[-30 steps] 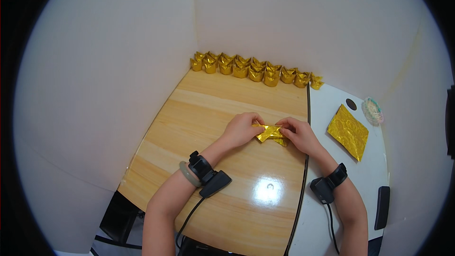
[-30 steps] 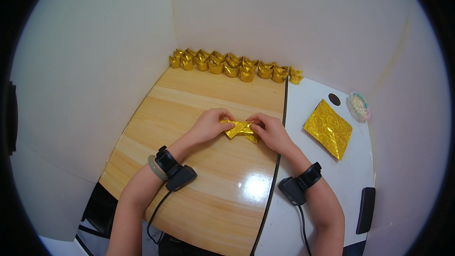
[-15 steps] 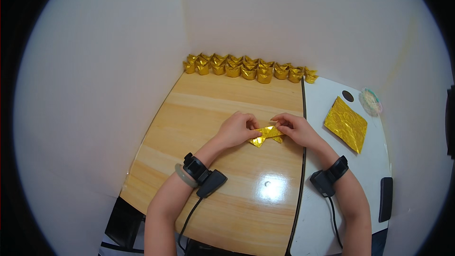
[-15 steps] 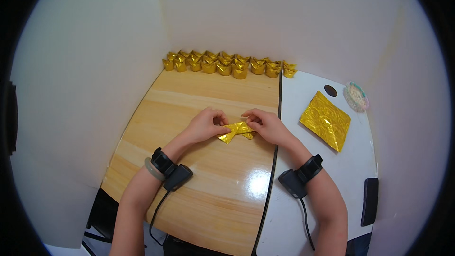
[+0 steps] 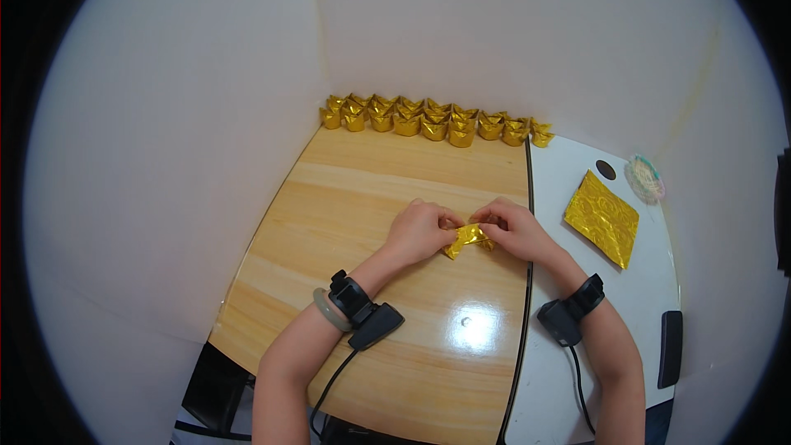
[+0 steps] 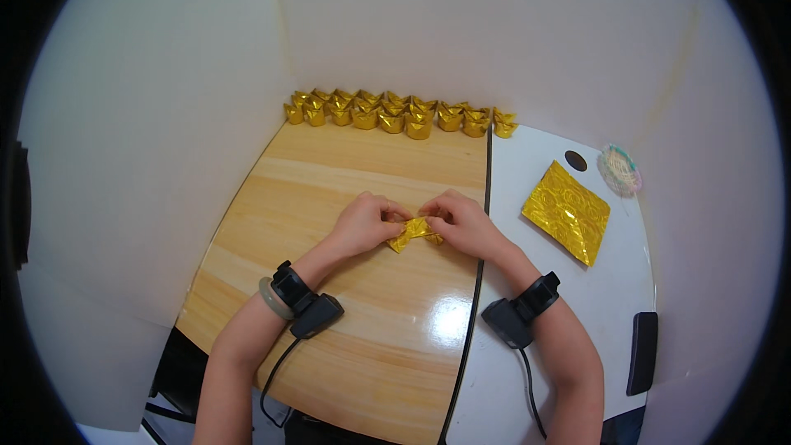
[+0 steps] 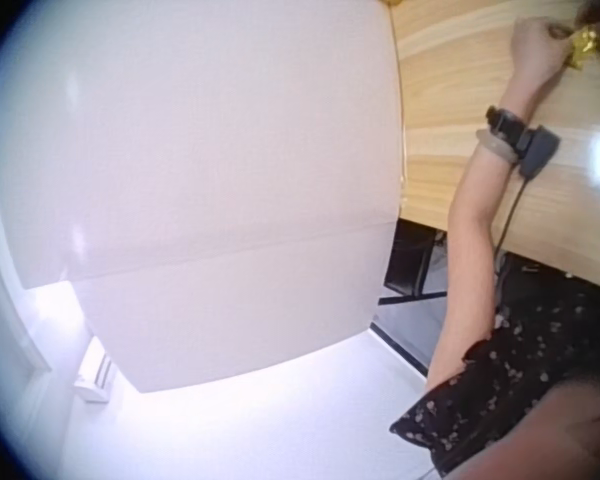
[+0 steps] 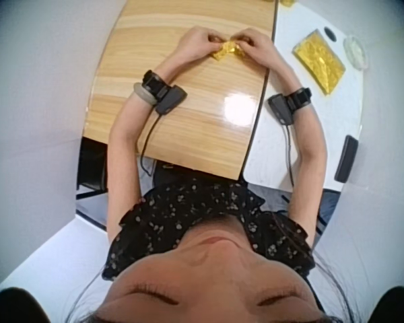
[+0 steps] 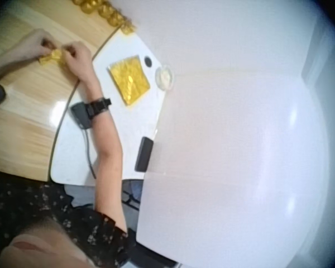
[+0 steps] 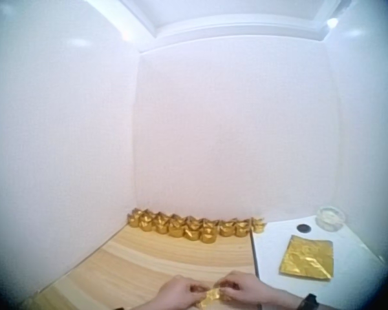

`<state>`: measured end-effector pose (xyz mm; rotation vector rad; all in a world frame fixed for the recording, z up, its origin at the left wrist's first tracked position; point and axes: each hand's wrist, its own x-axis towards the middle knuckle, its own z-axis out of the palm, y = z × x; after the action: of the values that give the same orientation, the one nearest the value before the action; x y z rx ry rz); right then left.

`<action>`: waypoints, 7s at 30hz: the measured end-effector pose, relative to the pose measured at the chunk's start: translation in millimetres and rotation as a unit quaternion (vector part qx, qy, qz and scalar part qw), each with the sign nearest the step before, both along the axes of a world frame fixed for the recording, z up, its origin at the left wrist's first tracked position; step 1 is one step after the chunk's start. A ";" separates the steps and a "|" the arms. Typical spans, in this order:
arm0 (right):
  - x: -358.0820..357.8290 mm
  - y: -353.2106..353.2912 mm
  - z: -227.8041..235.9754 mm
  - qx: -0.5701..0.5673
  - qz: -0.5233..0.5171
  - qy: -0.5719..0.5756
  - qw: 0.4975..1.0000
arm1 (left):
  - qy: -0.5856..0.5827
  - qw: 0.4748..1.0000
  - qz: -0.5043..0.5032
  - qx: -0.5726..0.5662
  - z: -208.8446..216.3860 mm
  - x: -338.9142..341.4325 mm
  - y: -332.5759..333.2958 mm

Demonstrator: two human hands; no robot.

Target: Folding gold-colored squares into traditional ingot shapes.

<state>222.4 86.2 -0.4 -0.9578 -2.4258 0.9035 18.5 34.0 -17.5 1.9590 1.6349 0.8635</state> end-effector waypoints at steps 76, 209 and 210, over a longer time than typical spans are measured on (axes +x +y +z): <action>22.2 5.6 16.3 -0.102 0.140 0.001 0.985 | 0.003 0.981 -0.161 0.110 -7.8 -3.7 2.8; -13.7 -21.5 -3.5 -0.060 0.011 0.032 0.998 | -0.027 0.984 -0.174 0.030 -2.0 -28.0 6.9; -14.7 -22.5 -3.3 -0.033 -0.008 0.031 0.999 | -0.057 0.986 -0.155 0.010 -2.0 -26.7 7.4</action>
<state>207.7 63.6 -3.7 -0.9565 -2.3468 0.9994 -8.3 41.4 -19.5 2.0654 1.2181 0.8528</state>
